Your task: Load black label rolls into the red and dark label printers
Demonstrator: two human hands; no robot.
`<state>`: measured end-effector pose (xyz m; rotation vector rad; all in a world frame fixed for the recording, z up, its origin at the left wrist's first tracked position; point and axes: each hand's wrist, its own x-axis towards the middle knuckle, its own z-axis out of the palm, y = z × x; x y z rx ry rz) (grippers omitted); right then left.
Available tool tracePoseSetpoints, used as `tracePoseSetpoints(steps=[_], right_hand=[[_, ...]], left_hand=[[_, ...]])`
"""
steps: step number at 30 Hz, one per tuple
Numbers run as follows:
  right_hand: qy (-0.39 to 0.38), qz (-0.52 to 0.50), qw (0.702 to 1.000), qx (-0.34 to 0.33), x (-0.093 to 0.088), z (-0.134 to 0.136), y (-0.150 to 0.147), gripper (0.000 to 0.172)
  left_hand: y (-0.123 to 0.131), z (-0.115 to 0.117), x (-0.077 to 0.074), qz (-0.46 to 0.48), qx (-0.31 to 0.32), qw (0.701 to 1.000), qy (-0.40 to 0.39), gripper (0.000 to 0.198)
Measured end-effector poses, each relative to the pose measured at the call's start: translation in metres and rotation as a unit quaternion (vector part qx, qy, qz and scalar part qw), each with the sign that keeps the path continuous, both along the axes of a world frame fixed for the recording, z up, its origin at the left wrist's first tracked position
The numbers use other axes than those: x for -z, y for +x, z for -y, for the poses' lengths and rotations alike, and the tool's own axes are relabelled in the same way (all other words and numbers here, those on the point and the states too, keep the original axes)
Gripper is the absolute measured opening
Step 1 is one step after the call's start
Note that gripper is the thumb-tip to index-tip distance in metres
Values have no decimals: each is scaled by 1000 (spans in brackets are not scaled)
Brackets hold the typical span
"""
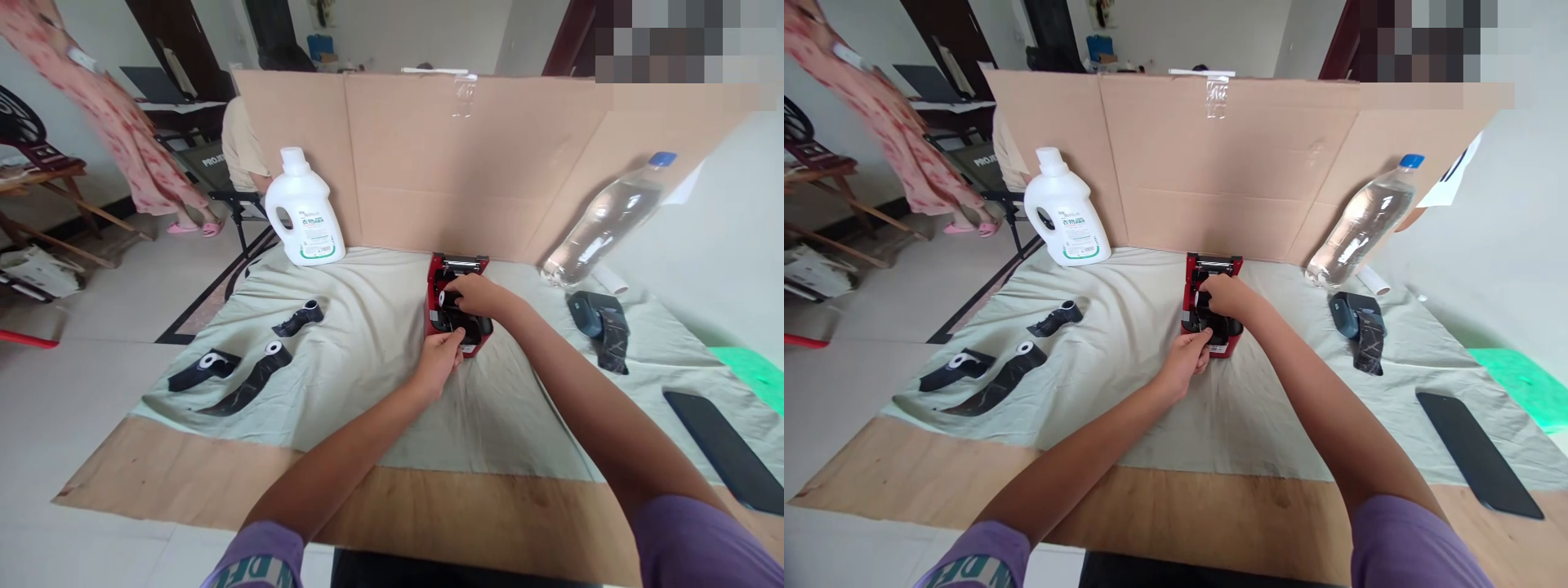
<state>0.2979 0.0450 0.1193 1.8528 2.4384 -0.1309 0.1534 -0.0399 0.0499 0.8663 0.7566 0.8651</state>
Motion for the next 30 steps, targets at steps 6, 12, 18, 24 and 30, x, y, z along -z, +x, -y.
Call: tracePoseSetpoints(steps=[6, 12, 18, 24, 30], right_hand=[[-16, -2, 999, 39, 6, -1, -11, 39], [20, -144, 988, 52, 8, 14, 5, 21], [306, -379, 853, 186, 16, 2, 36, 32], [230, -546, 787, 171, 50, 10, 40, 27], [134, -651, 722, 193, 87, 50, 32, 61]], left_hand=[[4, 1, 0, -3, 3, 1000, -13, 56], [6, -1, 4, -7, 1, 1000, -18, 51], [6, 1, 10, -27, -15, 999, 16, 49], [4, 4, 9, -70, -23, 996, 53, 49], [-2, 7, 15, -114, -10, 991, 64, 42]])
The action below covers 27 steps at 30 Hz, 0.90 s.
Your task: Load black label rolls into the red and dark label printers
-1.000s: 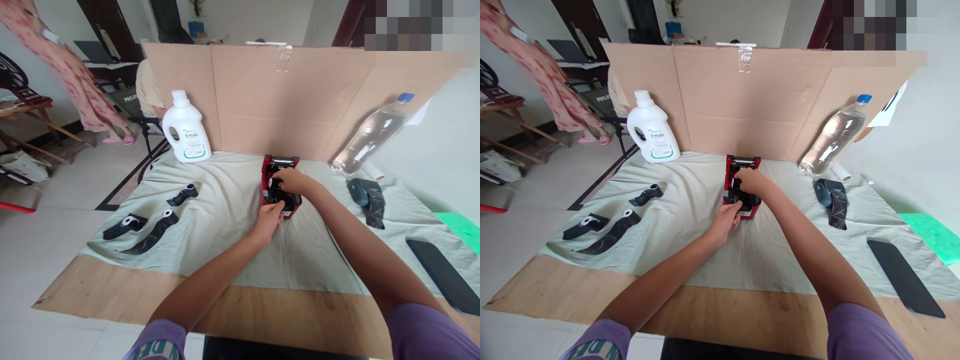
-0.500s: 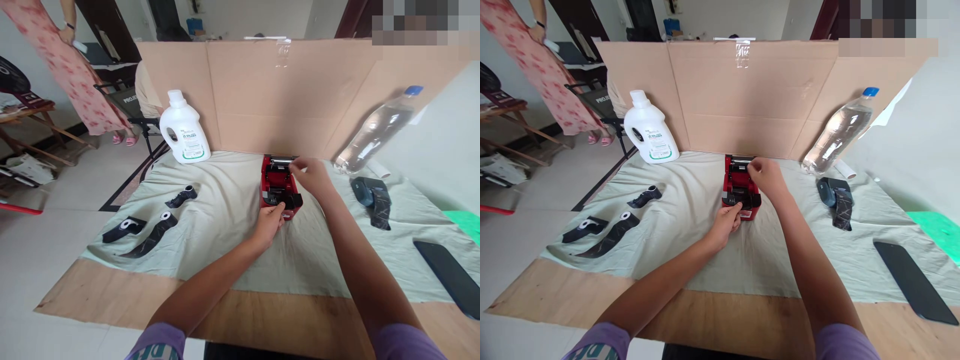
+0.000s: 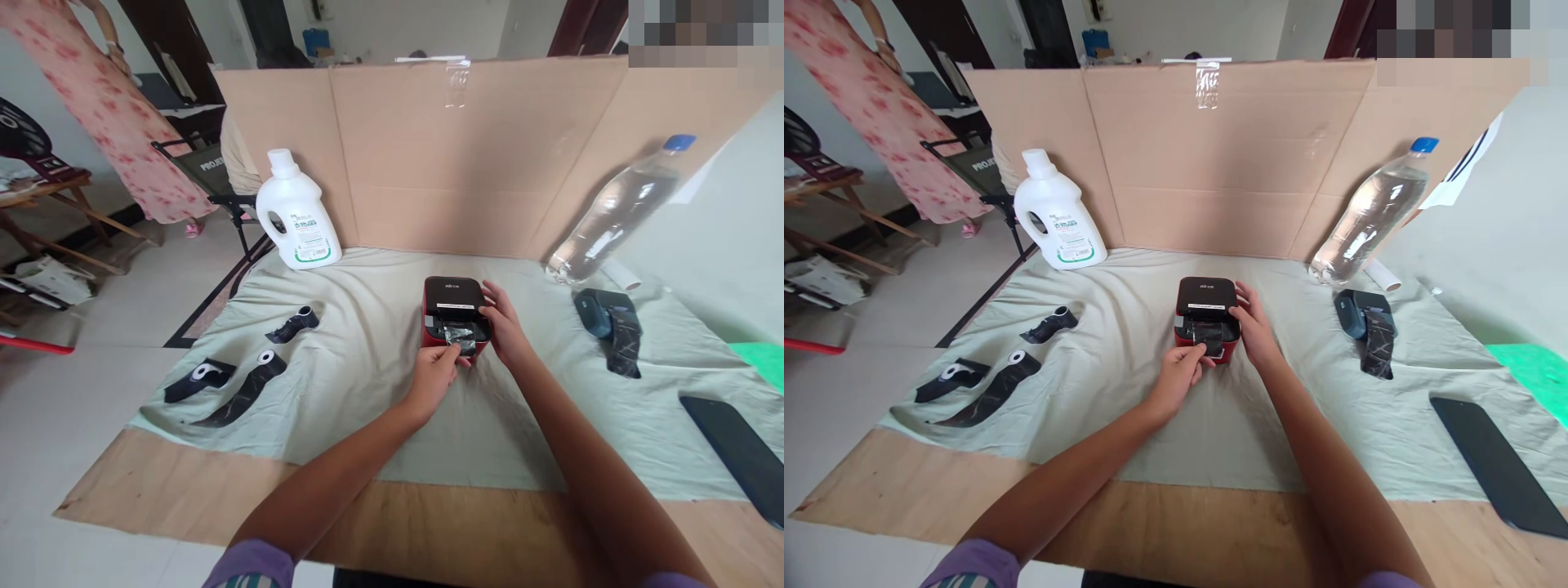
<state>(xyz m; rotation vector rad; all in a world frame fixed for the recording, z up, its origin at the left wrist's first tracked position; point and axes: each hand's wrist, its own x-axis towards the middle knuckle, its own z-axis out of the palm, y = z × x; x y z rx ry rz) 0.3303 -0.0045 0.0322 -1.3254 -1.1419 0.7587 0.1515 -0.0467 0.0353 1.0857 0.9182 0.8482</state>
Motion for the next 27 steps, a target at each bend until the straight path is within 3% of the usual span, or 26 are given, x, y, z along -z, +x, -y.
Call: tracePoseSetpoints(steps=[4, 6, 8, 10, 12, 16, 21, 27], right_hand=[[-5, -135, 991, -4, 13, 1, -9, 63], [1, -182, 983, -4, 14, 0, -12, 59], [7, -214, 977, -8, 15, 0, -14, 56], [23, -226, 974, -18, 15, 0, -16, 54], [38, -228, 973, -24, 16, 1, -17, 53], [36, -239, 970, -19, 16, 2, -21, 54], [32, -258, 966, 3, 18, 2, -26, 53], [54, -266, 962, -6, 23, 4, -28, 46]], left_hand=[[-11, -4, 3, -22, -76, 988, 134, 43], [-18, -15, 1, -34, -141, 968, 206, 42], [-24, -32, -2, -47, -177, 957, 224, 29], [-28, -49, -4, -63, -177, 965, 182, 18], [-30, -62, -6, -70, -136, 983, 101, 21], [-30, -69, -12, -54, -63, 996, -30, 20], [-26, -70, -18, -82, -64, 993, -48, 15], [-21, -74, -14, -68, -70, 994, -43, 13]])
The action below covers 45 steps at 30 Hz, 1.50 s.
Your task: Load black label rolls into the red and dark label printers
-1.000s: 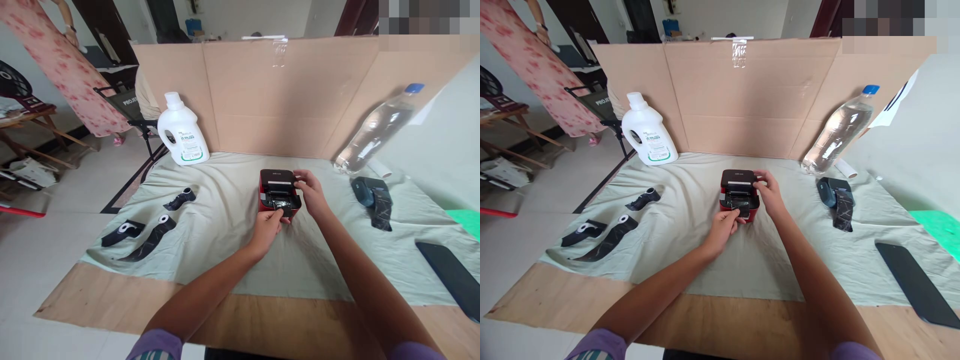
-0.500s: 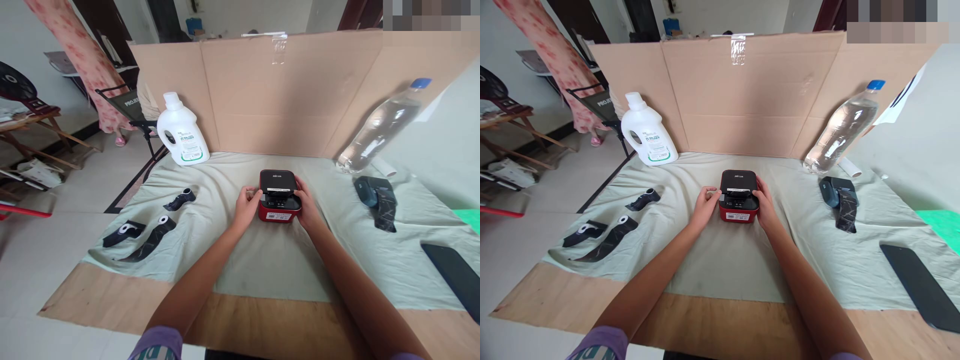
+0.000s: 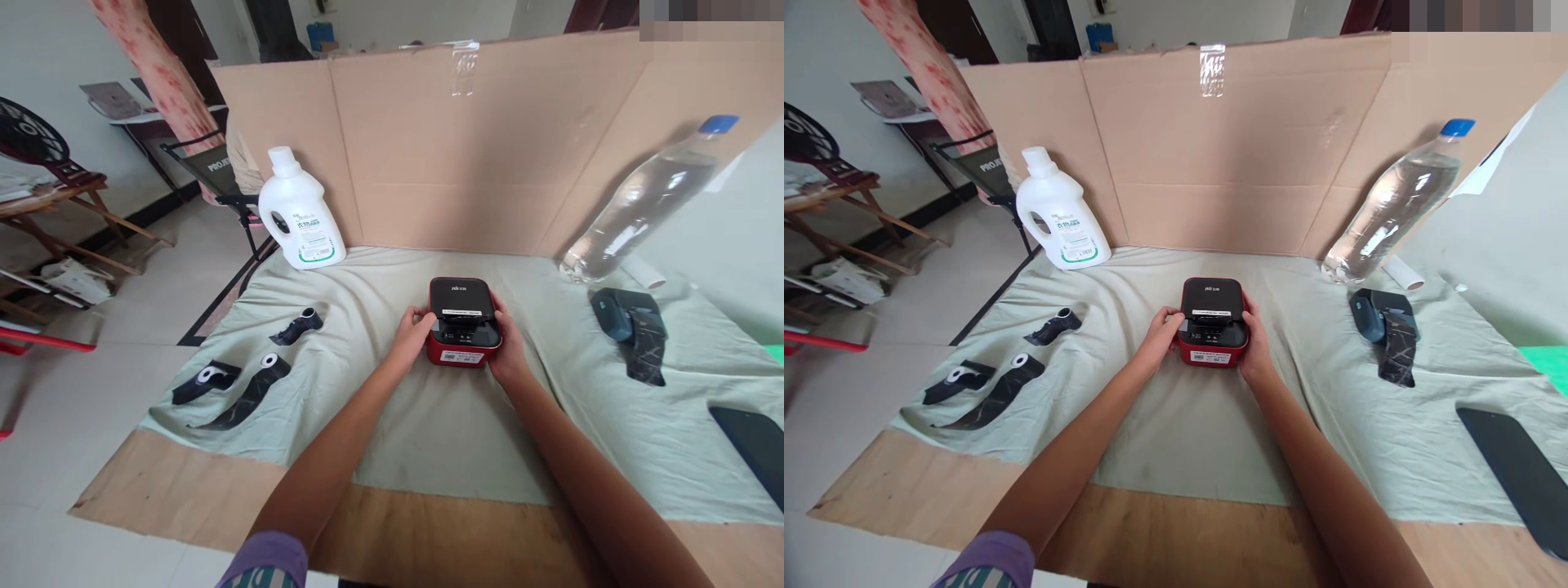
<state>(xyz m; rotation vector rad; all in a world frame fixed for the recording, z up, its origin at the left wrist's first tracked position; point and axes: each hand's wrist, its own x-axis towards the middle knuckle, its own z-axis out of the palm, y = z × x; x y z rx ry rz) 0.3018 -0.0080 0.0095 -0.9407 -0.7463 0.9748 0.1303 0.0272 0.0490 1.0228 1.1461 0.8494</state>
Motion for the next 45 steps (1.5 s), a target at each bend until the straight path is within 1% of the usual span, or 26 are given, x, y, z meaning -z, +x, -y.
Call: tracePoseSetpoints(steps=[5, 10, 13, 16, 19, 22, 25, 30, 34, 37, 39, 41, 43, 45], right_hand=[[-4, -11, 1000, 5, 2, 0, 0, 48], [-23, -7, 1000, 16, 1, -2, 3, 54], [-15, 4, 1000, 18, 5, -3, 4, 55], [3, -10, 999, 30, 11, -2, 1, 49], [14, -24, 999, 37, 15, 0, -3, 44], [16, -19, 1000, 18, 11, 1, -4, 47], [10, -12, 1000, 2, 6, 0, -2, 49], [-14, 15, 999, 27, 5, -3, 4, 51], [-18, 13, 1000, 19, 5, -1, 5, 53], [-21, 3, 1000, 14, 5, 1, 4, 52], [-18, -4, 1000, 10, 6, 1, 3, 51], [-13, -9, 1000, 13, 9, 1, 3, 49], [-9, -12, 1000, 18, 12, 0, 3, 49], [-7, -13, 1000, 20, 15, -1, 3, 50]], left_hand=[[0, -2, 6, 2, 12, 1000, -8, 17], [0, -5, 14, 10, 14, 1000, 9, 18], [0, -5, 16, 6, 18, 1000, 14, 19], [-1, -2, 13, 7, 13, 1000, 15, 20], [-2, 1, 7, 9, 18, 1000, 17, 23], [-4, 4, 1, 13, 21, 999, 22, 27], [-5, 4, -2, 6, 19, 1000, 24, 29], [-5, 4, 0, -15, 29, 999, 11, 24], [-2, 4, 3, -16, 17, 999, 28, 20], [-1, 3, 8, -22, 18, 999, 27, 16], [-1, 2, 11, -26, 14, 998, 55, 19], [-1, 0, 15, -38, 6, 990, 132, 33], [-2, -2, 17, -68, 5, 972, 226, 40], [-2, -3, 19, -104, 21, 951, 290, 39]])
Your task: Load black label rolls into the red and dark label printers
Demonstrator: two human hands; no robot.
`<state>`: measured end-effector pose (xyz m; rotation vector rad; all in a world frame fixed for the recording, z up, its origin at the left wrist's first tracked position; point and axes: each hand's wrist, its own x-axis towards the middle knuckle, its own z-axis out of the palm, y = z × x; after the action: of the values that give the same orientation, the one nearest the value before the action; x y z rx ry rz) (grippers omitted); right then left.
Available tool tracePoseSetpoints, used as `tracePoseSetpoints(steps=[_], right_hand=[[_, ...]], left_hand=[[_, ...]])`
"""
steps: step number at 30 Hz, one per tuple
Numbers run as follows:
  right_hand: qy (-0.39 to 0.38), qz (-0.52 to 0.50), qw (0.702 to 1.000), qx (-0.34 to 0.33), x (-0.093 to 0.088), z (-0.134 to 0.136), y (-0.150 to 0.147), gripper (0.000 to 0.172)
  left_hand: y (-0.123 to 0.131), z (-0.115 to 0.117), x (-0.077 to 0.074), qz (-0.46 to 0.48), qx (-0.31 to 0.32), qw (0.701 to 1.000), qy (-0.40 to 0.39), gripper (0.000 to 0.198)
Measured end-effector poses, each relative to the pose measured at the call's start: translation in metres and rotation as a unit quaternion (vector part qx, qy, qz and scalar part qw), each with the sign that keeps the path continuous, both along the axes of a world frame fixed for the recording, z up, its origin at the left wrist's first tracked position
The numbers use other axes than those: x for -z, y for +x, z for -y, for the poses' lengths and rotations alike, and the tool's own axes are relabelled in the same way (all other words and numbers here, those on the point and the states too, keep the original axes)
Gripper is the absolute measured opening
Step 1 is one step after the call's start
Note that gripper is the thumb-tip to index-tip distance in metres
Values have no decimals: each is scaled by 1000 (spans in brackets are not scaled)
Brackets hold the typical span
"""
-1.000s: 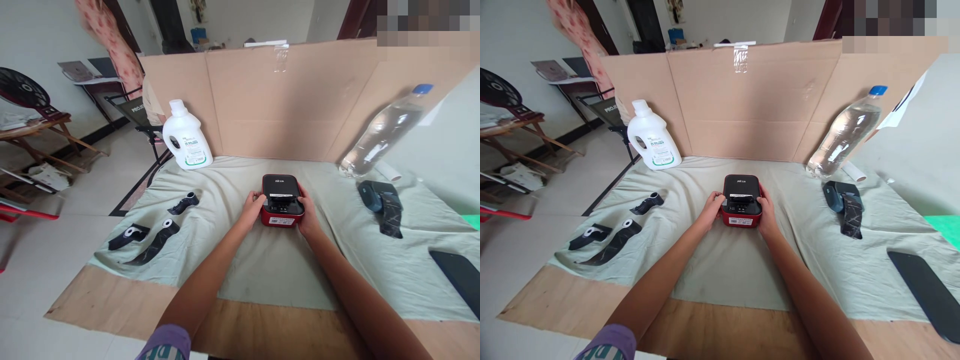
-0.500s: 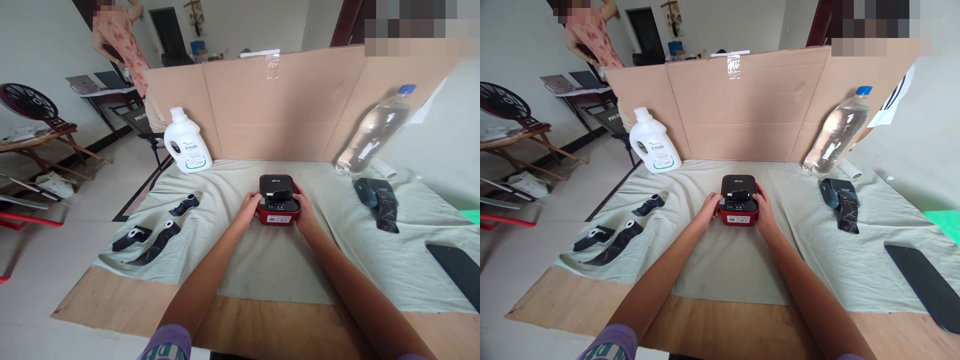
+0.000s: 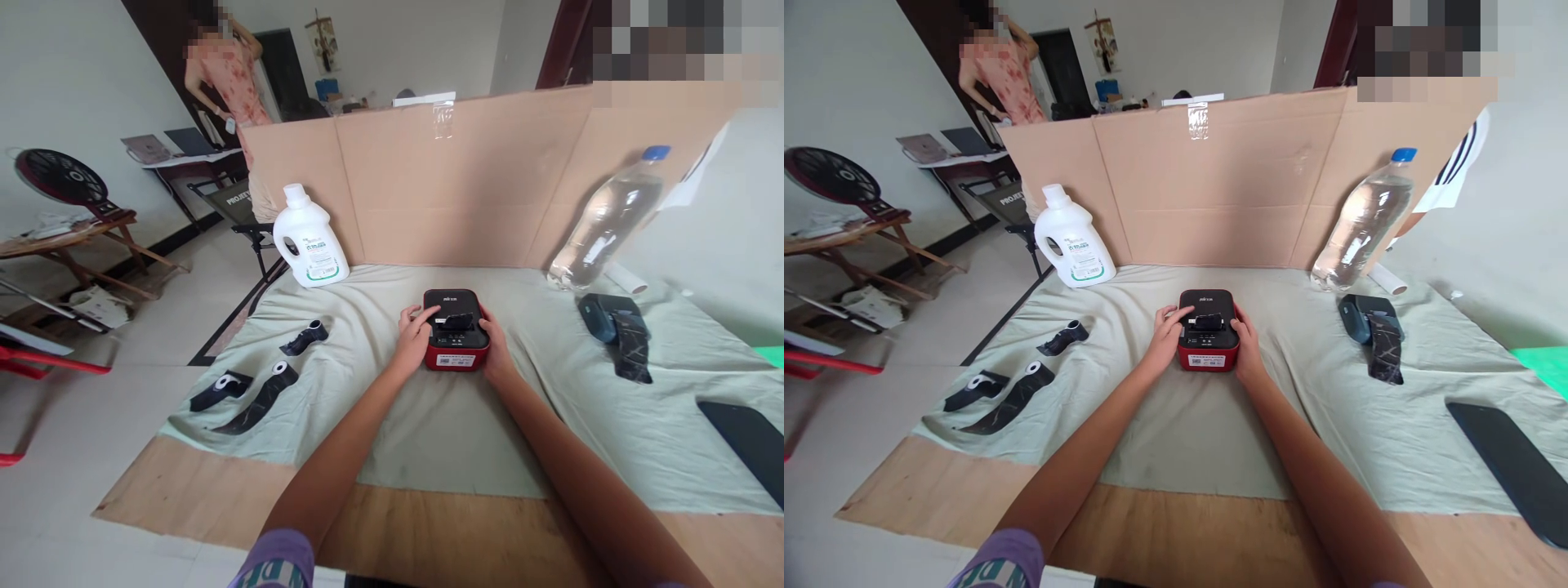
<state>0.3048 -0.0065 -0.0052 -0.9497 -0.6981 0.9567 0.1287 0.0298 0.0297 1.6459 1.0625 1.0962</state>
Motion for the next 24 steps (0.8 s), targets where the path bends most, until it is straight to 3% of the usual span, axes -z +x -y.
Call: tracePoseSetpoints(steps=[5, 14, 20, 24], right_hand=[[11, 8, 1000, 8, 4, -1, 0, 50], [28, 34, 999, 14, 10, -4, 3, 48], [26, 28, 999, 11, 9, -1, 3, 48], [23, 36, 999, 12, 12, -2, 5, 48]], left_hand=[[3, 2, 4, -7, 54, 998, 40, 36], [-2, 13, 1, 19, 96, 992, 75, 24], [0, 23, -2, 55, 73, 995, 41, 21], [3, 25, -4, 49, 51, 997, 34, 9]])
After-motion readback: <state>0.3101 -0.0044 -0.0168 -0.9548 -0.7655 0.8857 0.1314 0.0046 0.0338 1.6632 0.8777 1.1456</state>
